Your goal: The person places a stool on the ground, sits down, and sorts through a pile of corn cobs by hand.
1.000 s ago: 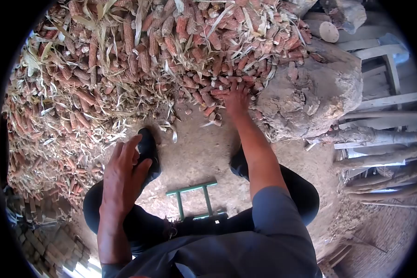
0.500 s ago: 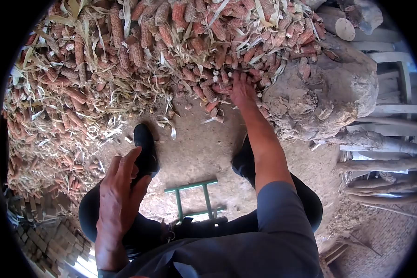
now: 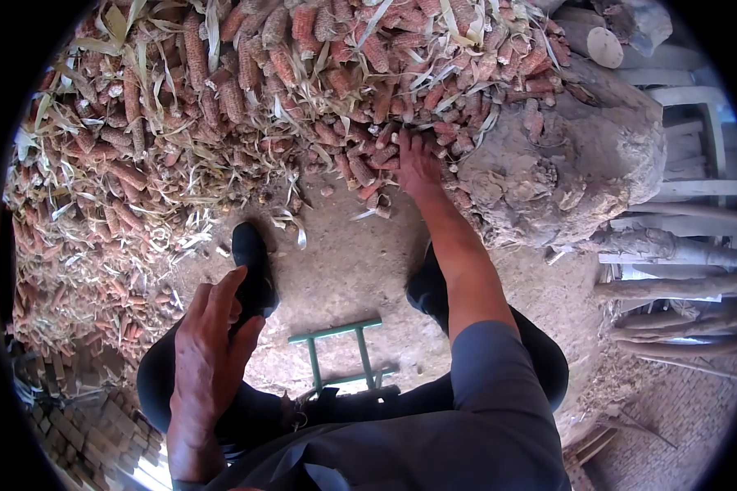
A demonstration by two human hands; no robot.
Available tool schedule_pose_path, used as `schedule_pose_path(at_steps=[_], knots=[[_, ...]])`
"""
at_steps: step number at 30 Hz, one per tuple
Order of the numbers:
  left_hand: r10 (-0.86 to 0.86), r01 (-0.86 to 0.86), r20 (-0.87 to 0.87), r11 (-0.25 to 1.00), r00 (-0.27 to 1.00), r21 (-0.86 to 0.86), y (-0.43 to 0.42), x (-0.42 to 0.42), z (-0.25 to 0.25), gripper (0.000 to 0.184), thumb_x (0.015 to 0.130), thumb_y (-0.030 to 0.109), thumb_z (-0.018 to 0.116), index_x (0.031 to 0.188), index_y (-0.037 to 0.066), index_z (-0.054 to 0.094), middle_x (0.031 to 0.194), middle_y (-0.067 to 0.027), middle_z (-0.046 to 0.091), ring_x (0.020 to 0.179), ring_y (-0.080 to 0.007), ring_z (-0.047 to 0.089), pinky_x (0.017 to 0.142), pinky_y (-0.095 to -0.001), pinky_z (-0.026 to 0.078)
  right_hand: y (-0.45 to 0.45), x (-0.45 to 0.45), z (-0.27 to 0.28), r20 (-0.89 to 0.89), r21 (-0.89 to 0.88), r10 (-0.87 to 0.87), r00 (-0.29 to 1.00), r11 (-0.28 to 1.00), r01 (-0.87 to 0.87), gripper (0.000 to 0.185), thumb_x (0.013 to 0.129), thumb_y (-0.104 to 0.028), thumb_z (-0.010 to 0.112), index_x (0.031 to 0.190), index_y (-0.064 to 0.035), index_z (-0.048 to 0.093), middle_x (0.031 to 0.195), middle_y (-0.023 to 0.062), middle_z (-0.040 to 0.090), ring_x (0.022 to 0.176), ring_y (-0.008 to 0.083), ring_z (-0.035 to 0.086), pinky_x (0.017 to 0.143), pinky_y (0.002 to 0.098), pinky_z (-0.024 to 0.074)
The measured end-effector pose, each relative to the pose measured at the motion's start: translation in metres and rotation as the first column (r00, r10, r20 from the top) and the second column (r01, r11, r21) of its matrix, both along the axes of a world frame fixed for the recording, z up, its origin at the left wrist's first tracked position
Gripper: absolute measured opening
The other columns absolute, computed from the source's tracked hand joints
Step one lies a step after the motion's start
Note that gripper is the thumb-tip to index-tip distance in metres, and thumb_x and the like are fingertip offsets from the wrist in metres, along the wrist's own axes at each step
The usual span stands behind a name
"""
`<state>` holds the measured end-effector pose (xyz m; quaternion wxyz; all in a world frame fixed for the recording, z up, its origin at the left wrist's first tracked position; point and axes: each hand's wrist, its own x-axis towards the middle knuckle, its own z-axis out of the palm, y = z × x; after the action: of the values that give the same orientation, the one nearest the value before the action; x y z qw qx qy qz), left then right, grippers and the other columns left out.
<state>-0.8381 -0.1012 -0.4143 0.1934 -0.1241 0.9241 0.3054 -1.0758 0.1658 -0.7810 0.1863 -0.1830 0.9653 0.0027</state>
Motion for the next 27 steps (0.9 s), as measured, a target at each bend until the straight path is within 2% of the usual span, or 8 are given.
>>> schedule_pose_path(at_steps=[3,8,12,15,16,18,23,27], knots=[[-0.012,0.012,-0.006,1.000,1.000,-0.006,0.001,-0.001,-0.001,0.065,0.084,0.009,0.078,0.144,0.004,0.052,0.104,-0.0168,0.061,0.094,-0.0361,0.065,0.077,-0.0447,0.054,0.000,0.006,-0.010,-0.201,-0.006,0.062,0.978,0.998,-0.064,0.102,0.080,-0.026,0.086,0.159,-0.0102,0.024,0.144,0.0203,0.045,0.134,0.0437,0.049,0.101,0.0520,0.0539],[-0.020,0.020,-0.011,1.000,1.000,0.006,0.002,-0.001,-0.003,0.065,0.084,0.008,0.078,0.143,0.003,0.053,0.103,-0.0164,0.061,0.093,-0.0358,0.065,0.077,-0.0449,0.054,0.000,0.000,-0.009,-0.010,-0.045,0.039,0.999,0.998,-0.039,0.094,0.082,-0.018,0.082,0.158,-0.0117,0.027,0.137,0.0204,0.047,0.120,0.0447,0.060,0.092,0.0490,0.0594],[0.007,-0.007,-0.001,1.000,1.000,0.010,0.002,-0.002,-0.002,0.065,0.083,0.008,0.078,0.143,0.004,0.053,0.103,-0.0162,0.061,0.093,-0.0357,0.065,0.077,-0.0445,0.054,0.001,0.004,-0.008,0.025,-0.021,0.102,0.994,0.995,-0.102,0.097,0.079,-0.020,0.085,0.155,-0.0099,0.027,0.139,0.0202,0.045,0.121,0.0451,0.058,0.094,0.0496,0.0575],[0.003,-0.003,-0.012,1.000,1.000,0.023,0.003,0.000,-0.007,0.065,0.083,0.009,0.079,0.142,0.004,0.054,0.103,-0.0159,0.062,0.093,-0.0356,0.065,0.078,-0.0441,0.054,0.006,0.006,-0.028,-0.042,-0.082,0.069,0.997,0.994,-0.072,0.085,0.082,-0.024,0.082,0.151,-0.0107,0.034,0.135,0.0211,0.050,0.117,0.0428,0.062,0.091,0.0493,0.0577],[0.011,-0.010,-0.031,1.000,0.999,0.028,0.001,0.001,-0.008,0.065,0.083,0.010,0.079,0.142,0.004,0.054,0.104,-0.0158,0.062,0.094,-0.0355,0.065,0.079,-0.0440,0.055,0.014,-0.001,-0.049,0.052,-0.163,-0.045,0.998,0.985,0.053,0.078,0.087,-0.028,0.078,0.151,-0.0120,0.037,0.135,0.0228,0.051,0.115,0.0429,0.063,0.089,0.0504,0.0583],[-0.018,0.018,-0.025,1.000,1.000,0.002,-0.001,0.002,-0.005,0.061,0.085,0.012,0.078,0.141,0.002,0.055,0.104,-0.0162,0.062,0.093,-0.0345,0.065,0.079,-0.0431,0.055,-0.001,-0.006,-0.043,0.122,-0.198,-0.053,0.991,0.977,0.077,0.073,0.091,-0.037,0.076,0.150,-0.0140,0.040,0.134,0.0257,0.053,0.111,0.0433,0.066,0.086,0.0521,0.0583],[-0.053,0.054,-0.069,0.998,0.996,0.022,-0.006,0.004,-0.004,0.061,0.088,0.017,0.077,0.142,0.002,0.052,0.102,-0.0148,0.058,0.097,-0.0348,0.063,0.080,-0.0441,0.054,0.002,0.007,-0.025,-0.117,-0.305,0.110,0.987,0.942,-0.142,0.075,0.089,-0.051,0.077,0.145,-0.0141,0.043,0.129,0.0255,0.057,0.105,0.0468,0.067,0.085,0.0531,0.0572],[-0.046,0.048,-0.099,0.999,0.994,0.020,-0.004,0.006,-0.005,0.059,0.089,0.019,0.076,0.140,0.002,0.053,0.103,-0.0148,0.058,0.097,-0.0348,0.063,0.081,-0.0438,0.054,0.006,0.012,-0.025,-0.073,-0.230,0.108,0.992,0.966,-0.122,0.073,0.090,-0.053,0.075,0.143,-0.0123,0.044,0.126,0.0250,0.058,0.106,0.0480,0.066,0.086,0.0544,0.0564]])
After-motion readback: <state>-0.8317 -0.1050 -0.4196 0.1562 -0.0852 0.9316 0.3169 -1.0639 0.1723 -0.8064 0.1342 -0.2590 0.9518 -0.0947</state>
